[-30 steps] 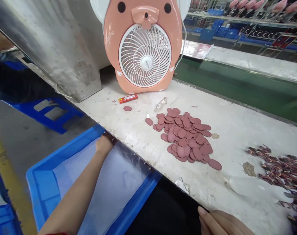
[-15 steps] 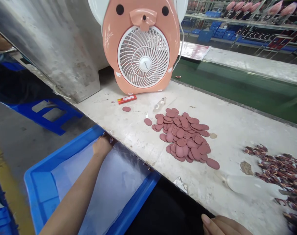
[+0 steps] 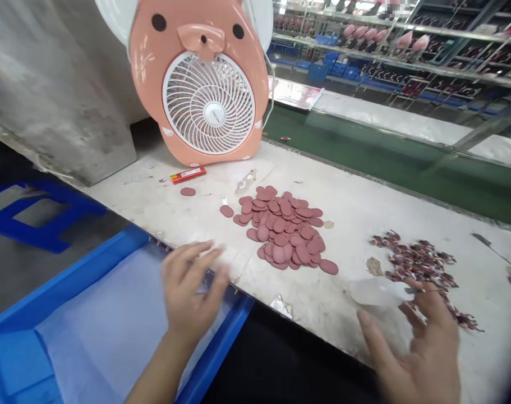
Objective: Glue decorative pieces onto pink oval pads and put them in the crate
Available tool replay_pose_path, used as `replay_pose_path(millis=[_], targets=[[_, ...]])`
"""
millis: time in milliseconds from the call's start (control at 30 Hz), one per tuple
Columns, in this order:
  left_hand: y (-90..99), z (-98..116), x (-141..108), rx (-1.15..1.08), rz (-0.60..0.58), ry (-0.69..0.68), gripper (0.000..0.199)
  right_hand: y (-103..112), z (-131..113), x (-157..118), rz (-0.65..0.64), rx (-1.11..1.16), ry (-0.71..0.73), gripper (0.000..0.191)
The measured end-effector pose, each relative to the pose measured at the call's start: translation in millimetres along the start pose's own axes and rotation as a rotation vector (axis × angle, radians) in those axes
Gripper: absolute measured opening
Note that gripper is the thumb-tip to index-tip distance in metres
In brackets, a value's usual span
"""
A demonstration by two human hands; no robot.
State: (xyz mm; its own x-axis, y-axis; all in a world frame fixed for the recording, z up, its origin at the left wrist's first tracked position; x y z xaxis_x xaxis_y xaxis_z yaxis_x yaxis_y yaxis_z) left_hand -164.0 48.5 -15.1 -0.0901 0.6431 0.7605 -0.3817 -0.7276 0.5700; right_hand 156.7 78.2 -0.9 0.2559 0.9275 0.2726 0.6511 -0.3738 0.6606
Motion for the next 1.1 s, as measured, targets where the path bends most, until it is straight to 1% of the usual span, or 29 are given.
replay_pose_path(millis=[67,100,133,167,200,267,333,433,500,567,633,700,767,800,833,867,933,967,1000,1033,1100], targets=[[-11.5,24.3,18.6,-0.071,-0.184,-0.134,0.041,-6.4,-12.2,8.0,-0.056,-0.024,-0.107,0.085],[-16.6,31.8,23.6,-0.080,-0.284,-0.185,0.044,-8.5,-14.1,10.8,-0.103,-0.045,-0.147,0.082],[-20.4,36.4,25.7,-0.075,-0.366,-0.222,0.046,-9.7,-14.0,12.8,-0.148,-0.070,-0.167,0.077],[-22.5,38.5,25.3,-0.059,-0.423,-0.245,0.048,-9.9,-12.6,14.3,-0.179,-0.093,-0.167,0.071],[-23.2,39.0,23.2,-0.038,-0.452,-0.261,0.048,-9.4,-10.6,15.1,-0.197,-0.108,-0.153,0.065],[-21.1,38.3,17.5,-0.008,-0.428,-0.277,0.042,-7.1,-6.8,15.2,-0.186,-0.111,-0.106,0.056],[-18.1,39.4,14.6,0.001,-0.355,-0.285,0.034,-4.8,-4.5,13.6,-0.163,-0.099,-0.078,0.051],[-20.3,46.1,21.5,0.008,-0.282,-0.249,0.033,-2.3,-4.9,10.2,-0.131,-0.076,-0.063,0.048],[-27.2,51.9,31.8,0.015,-0.293,-0.221,0.034,-1.4,-6.5,8.6,-0.118,-0.056,-0.047,0.048],[-35.5,56.5,42.1,0.005,-0.326,-0.219,0.027,-1.0,-7.3,7.7,-0.119,-0.031,-0.035,0.047],[-41.1,59.3,49.3,-0.019,-0.334,-0.233,0.018,-0.6,-6.5,6.6,-0.125,0.000,-0.028,0.046],[-41.2,61.6,53.0,-0.050,-0.306,-0.235,0.015,-0.1,-4.1,3.9,-0.135,0.047,-0.038,0.045],[-35.1,66.9,54.7,-0.072,-0.243,-0.218,0.015,0.5,-1.7,-0.8,-0.170,0.211,-0.099,0.043],[-30.5,71.1,55.3,-0.103,-0.214,-0.185,0.015,0.7,-1.9,-3.8,-0.195,0.315,-0.134,0.042],[-25.9,75.9,55.8,-0.177,-0.203,-0.115,0.014,1.0,-3.8,-6.9,-0.222,0.414,-0.162,0.041],[-22.2,81.7,55.9,-0.291,-0.221,-0.019,0.016,1.2,-7.4,-9.8,-0.254,0.508,-0.192,0.040],[-18.9,95.7,53.1,-0.629,-0.338,0.240,0.021,0.8,-18.9,-15.0,-0.345,0.642,-0.272,0.039],[-18.2,104.2,50.4,-0.784,-0.405,0.344,0.023,0.2,-25.8,-17.1,-0.401,0.707,-0.330,0.040],[-17.6,112.6,47.1,-0.906,-0.457,0.419,0.024,-0.5,-32.8,-19.0,-0.458,0.770,-0.396,0.040],[-17.0,120.0,43.7,-0.979,-0.492,0.446,0.023,-1.3,-39.3,-21.0,-0.510,0.824,-0.463,0.040],[-17.3,130.0,35.8,-1.062,-0.501,0.465,0.020,-2.2,-49.1,-25.0,-0.583,0.898,-0.570,0.041]])
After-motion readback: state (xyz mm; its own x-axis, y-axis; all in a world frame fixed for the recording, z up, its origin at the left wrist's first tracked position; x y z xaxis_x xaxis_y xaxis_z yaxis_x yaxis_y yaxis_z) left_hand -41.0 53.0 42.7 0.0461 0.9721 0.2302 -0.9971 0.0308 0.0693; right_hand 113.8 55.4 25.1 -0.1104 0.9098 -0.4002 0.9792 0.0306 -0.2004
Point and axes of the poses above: each hand's wrist, its own x-axis towards the middle knuckle, its own y-axis out of the back of the hand, z = x × y, the point moved 3 cm from there along x, towards the middle knuckle, and after that the axes turned 12 degrees about -y, right-handed, at the moved point
